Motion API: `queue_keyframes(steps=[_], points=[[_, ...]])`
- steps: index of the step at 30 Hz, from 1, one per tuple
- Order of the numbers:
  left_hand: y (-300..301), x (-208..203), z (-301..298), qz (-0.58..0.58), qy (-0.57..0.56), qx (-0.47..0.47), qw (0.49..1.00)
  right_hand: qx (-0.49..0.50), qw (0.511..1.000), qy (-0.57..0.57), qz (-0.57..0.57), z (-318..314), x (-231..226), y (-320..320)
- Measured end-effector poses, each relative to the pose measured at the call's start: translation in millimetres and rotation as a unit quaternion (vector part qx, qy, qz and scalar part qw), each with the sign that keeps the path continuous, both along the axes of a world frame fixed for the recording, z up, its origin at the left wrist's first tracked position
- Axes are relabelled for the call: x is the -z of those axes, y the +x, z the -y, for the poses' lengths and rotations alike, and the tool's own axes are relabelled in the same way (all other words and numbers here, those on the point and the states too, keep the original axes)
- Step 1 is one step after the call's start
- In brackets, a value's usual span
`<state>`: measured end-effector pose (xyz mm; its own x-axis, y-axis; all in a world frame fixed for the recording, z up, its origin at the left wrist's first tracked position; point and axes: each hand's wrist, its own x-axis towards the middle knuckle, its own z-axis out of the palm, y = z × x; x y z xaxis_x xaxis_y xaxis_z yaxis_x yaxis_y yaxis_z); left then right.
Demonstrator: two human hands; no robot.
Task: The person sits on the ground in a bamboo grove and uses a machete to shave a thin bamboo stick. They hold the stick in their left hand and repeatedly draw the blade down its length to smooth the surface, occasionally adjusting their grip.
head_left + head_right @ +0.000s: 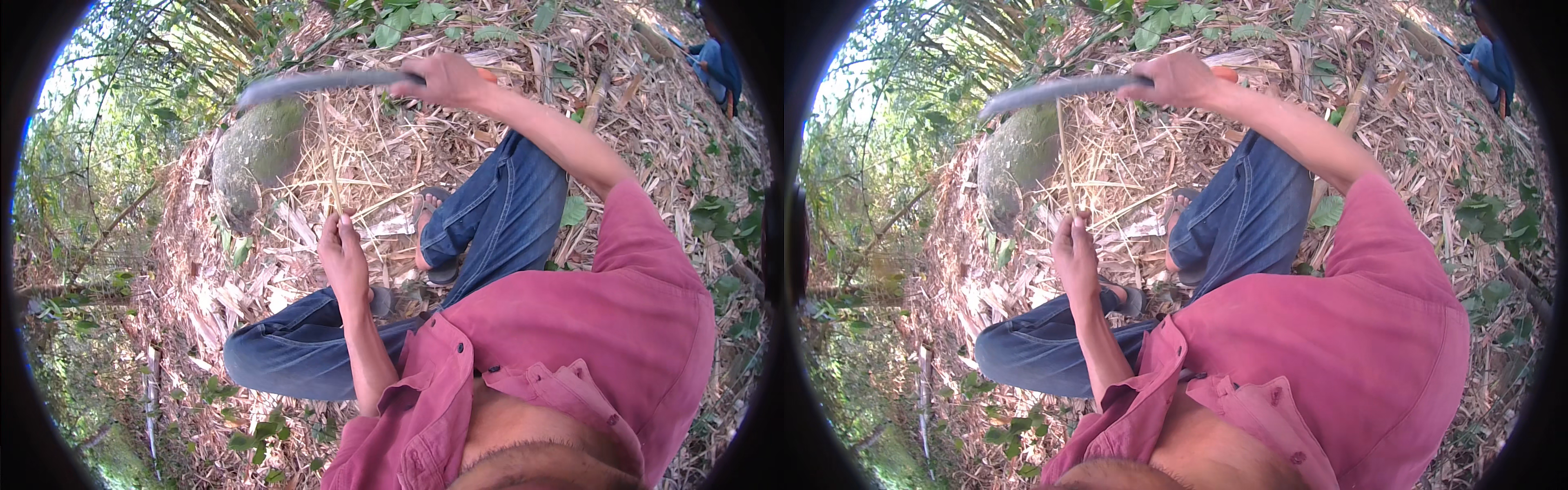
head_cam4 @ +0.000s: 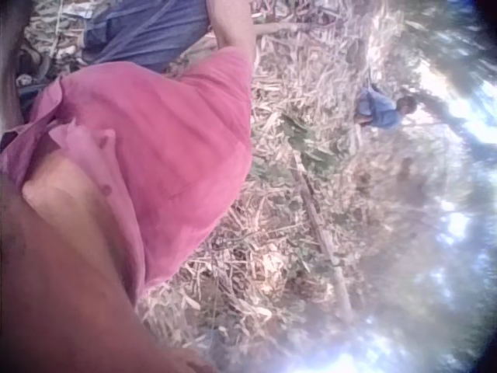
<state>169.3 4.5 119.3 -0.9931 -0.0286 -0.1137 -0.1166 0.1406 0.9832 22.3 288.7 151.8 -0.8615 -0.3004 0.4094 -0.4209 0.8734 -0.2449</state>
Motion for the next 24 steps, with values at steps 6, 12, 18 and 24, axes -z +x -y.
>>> queue_keyframes(steps=[6,12,18,24], points=[[-11.7,-6.7,-14.1,-0.040,-0.035,-0.009,0.999,-0.132,0.987,0.094,-0.022,37.8,16.6,49.5],[8.3,-10.0,-13.6,0.021,0.112,0.018,0.993,-0.041,0.993,0.088,0.060,26.8,7.6,22.7],[24.2,0.7,-4.2,0.071,0.182,0.050,0.980,0.064,0.996,0.009,0.055,-20.7,29.2,-38.2],[0.7,9.3,3.5,0.094,0.189,0.019,0.977,-0.058,0.998,0.006,-0.012,10.2,17.6,8.7]])
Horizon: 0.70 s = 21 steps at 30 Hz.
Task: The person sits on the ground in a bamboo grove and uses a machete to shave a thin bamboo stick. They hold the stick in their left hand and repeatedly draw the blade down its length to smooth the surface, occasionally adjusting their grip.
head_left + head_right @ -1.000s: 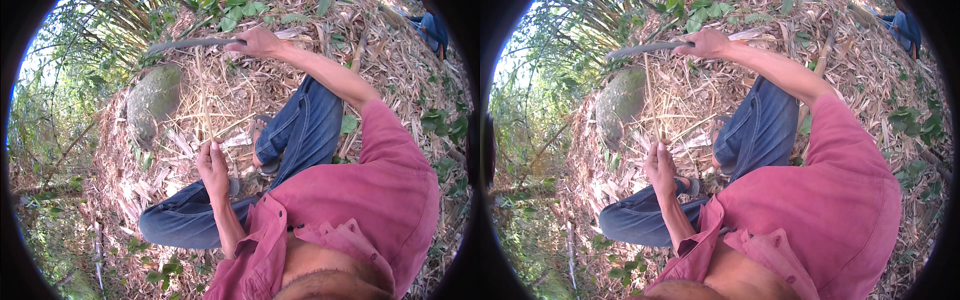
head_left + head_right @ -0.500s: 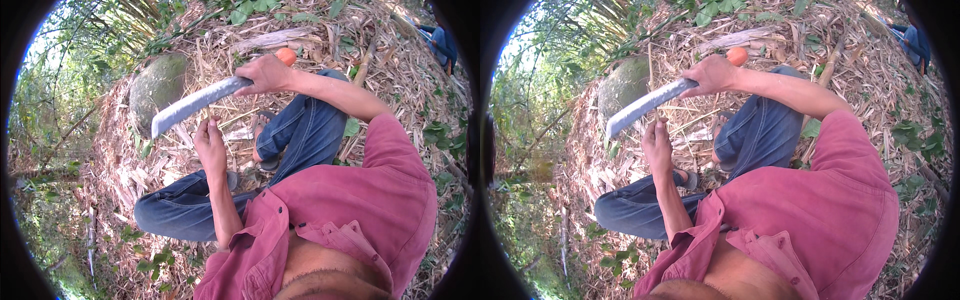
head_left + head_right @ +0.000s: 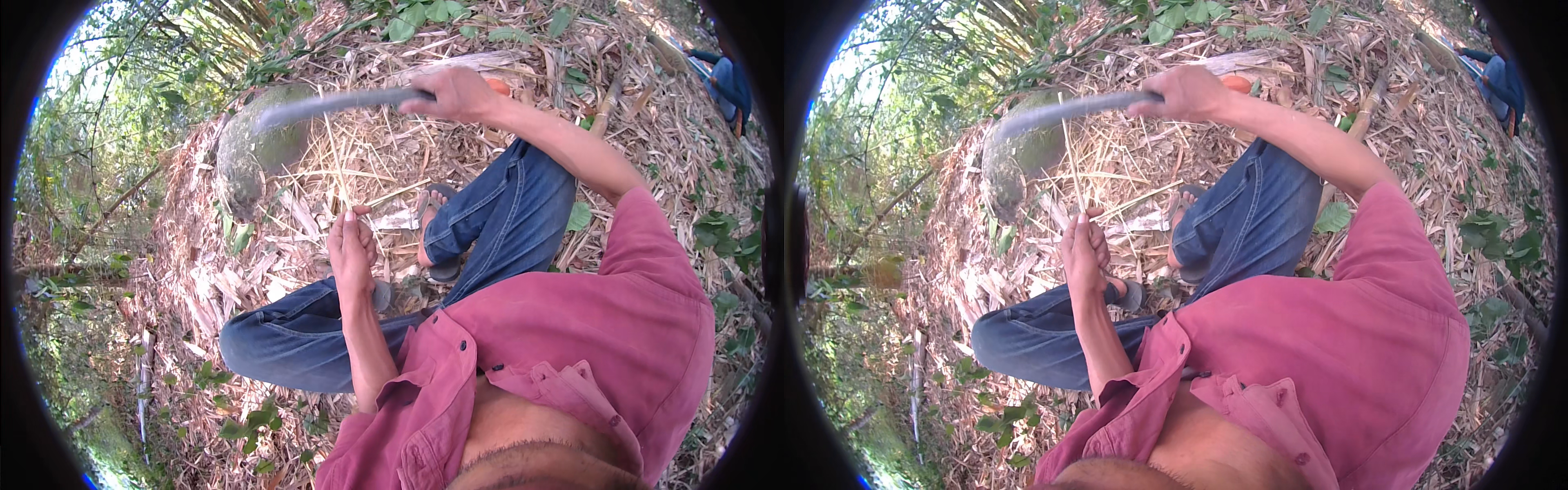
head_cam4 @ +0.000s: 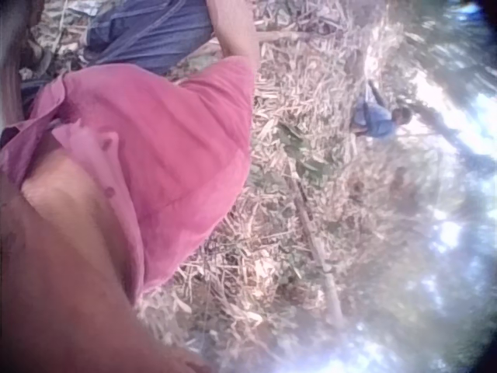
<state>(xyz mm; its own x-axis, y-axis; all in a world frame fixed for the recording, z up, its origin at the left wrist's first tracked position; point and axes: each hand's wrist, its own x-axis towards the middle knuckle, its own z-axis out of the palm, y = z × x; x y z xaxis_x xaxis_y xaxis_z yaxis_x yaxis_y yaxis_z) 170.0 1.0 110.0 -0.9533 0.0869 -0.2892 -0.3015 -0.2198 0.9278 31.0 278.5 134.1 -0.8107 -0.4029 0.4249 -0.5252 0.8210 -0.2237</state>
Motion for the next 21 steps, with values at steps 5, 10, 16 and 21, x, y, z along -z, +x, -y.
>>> queue_keyframes(steps=[5,10,16,21], points=[[-3.0,-9.9,1.5,0.041,0.052,0.009,0.998,-0.085,0.987,0.136,0.024,40.4,5.1,49.3],[4.4,-11.4,7.7,0.043,0.108,0.009,0.993,-0.125,0.986,0.106,-0.010,46.6,5.9,41.3],[10.5,-23.6,10.5,0.052,0.135,0.000,0.989,-0.124,0.987,0.096,-0.038,47.5,6.9,25.8],[18.5,-21.9,17.7,0.043,0.147,0.001,0.988,-0.091,0.990,0.105,-0.017,48.5,5.6,10.1]])
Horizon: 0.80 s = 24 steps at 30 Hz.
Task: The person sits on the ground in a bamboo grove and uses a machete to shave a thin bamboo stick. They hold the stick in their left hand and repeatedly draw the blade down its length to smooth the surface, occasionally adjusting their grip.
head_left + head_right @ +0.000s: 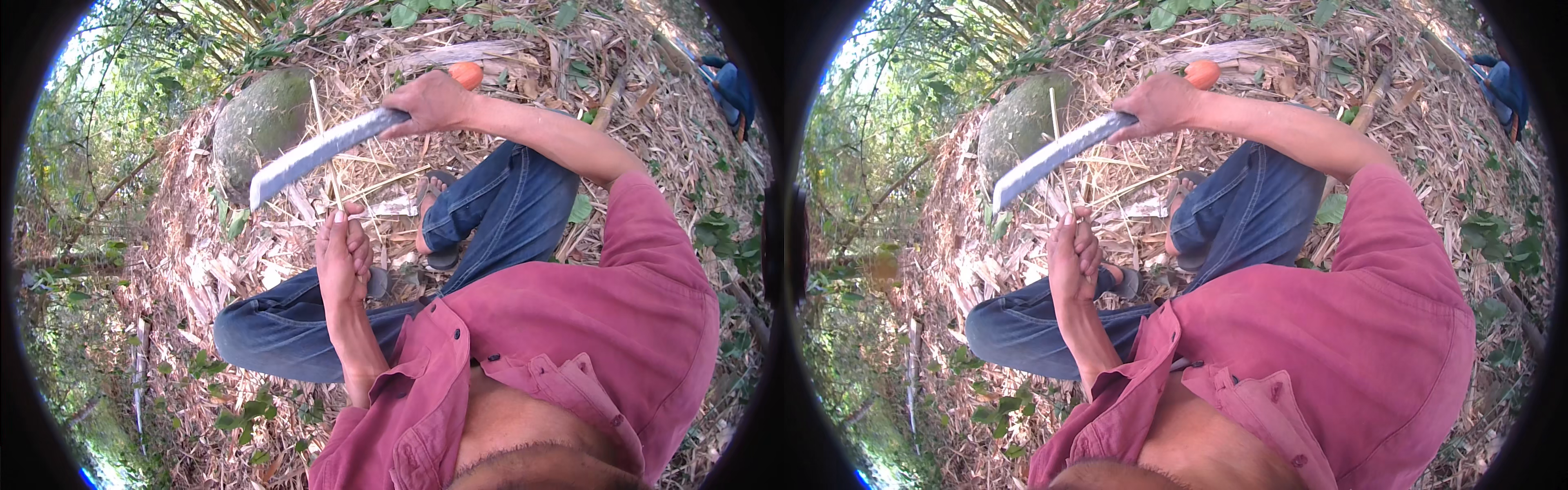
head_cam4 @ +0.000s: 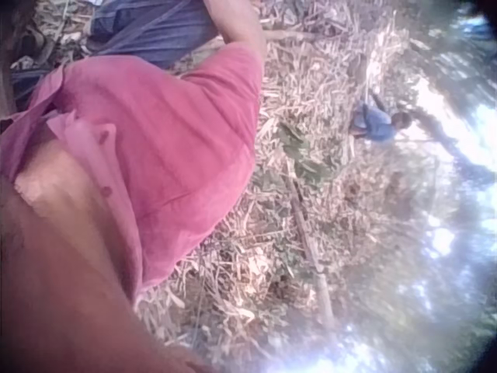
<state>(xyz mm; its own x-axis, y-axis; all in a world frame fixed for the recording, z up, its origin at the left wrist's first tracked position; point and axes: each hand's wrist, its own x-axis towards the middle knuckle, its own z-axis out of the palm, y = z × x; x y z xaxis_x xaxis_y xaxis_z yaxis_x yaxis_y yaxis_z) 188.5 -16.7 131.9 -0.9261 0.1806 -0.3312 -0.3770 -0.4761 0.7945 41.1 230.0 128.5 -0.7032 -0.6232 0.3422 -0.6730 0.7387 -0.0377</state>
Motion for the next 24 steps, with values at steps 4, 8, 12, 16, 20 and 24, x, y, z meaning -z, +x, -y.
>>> queue_keyframes(steps=[4,8,12,16,20,24], points=[[22.7,-0.1,2.3,0.039,-0.013,0.021,0.999,0.125,0.990,0.001,0.070,-29.0,-6.4,-37.9],[17.8,1.9,4.1,0.061,0.035,0.013,0.997,0.130,0.990,-0.021,0.047,-42.9,-9.6,-37.8],[0.7,16.2,12.5,0.070,0.140,0.031,0.987,0.038,0.996,0.003,0.080,-19.2,-10.0,0.4],[2.0,3.6,5.9,0.053,0.110,0.057,0.991,-0.009,0.999,-0.006,0.033,-6.5,-3.0,23.7],[9.8,-1.0,4.7,0.047,0.102,0.048,0.993,-0.017,0.999,-0.028,0.029,-8.3,-0.5,17.9],[14.7,-5.3,4.8,0.050,0.095,0.038,0.993,-0.007,0.999,-0.036,0.029,-6.8,-4.0,10.4]])
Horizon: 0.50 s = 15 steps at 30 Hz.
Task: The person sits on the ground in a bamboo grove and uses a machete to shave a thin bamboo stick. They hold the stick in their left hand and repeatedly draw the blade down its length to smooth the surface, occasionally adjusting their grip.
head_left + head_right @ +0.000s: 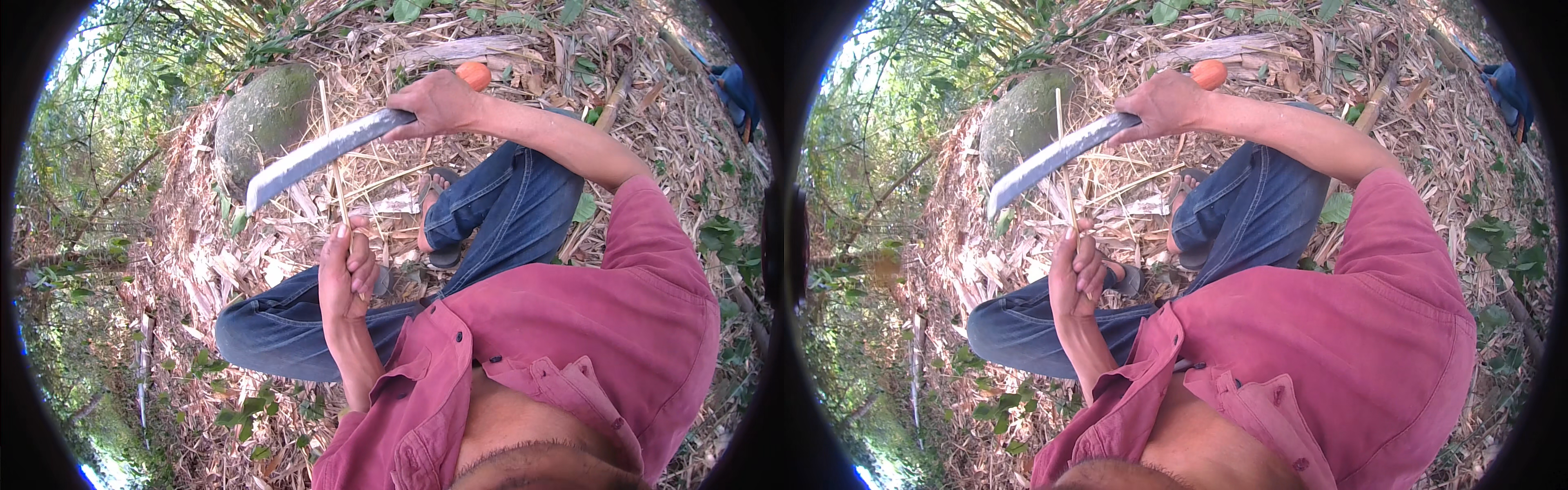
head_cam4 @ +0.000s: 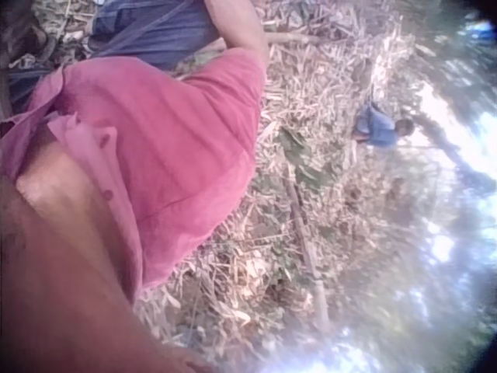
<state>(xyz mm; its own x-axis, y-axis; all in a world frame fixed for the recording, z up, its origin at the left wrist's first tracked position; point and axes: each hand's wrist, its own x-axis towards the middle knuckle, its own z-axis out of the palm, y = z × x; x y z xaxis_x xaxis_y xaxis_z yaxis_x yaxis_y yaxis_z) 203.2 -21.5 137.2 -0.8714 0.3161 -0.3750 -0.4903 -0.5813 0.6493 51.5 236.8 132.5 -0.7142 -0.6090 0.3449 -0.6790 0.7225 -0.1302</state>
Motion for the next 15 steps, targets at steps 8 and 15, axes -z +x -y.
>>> queue_keyframes(steps=[8,15], points=[[8.7,2.4,1.7,0.005,-0.005,0.004,1.000,0.071,0.997,0.013,-0.001,-16.3,-0.5,-22.6],[8.8,8.7,4.1,-0.006,-0.007,0.003,1.000,0.079,0.997,-0.005,0.016,-22.1,3.7,-34.3]])
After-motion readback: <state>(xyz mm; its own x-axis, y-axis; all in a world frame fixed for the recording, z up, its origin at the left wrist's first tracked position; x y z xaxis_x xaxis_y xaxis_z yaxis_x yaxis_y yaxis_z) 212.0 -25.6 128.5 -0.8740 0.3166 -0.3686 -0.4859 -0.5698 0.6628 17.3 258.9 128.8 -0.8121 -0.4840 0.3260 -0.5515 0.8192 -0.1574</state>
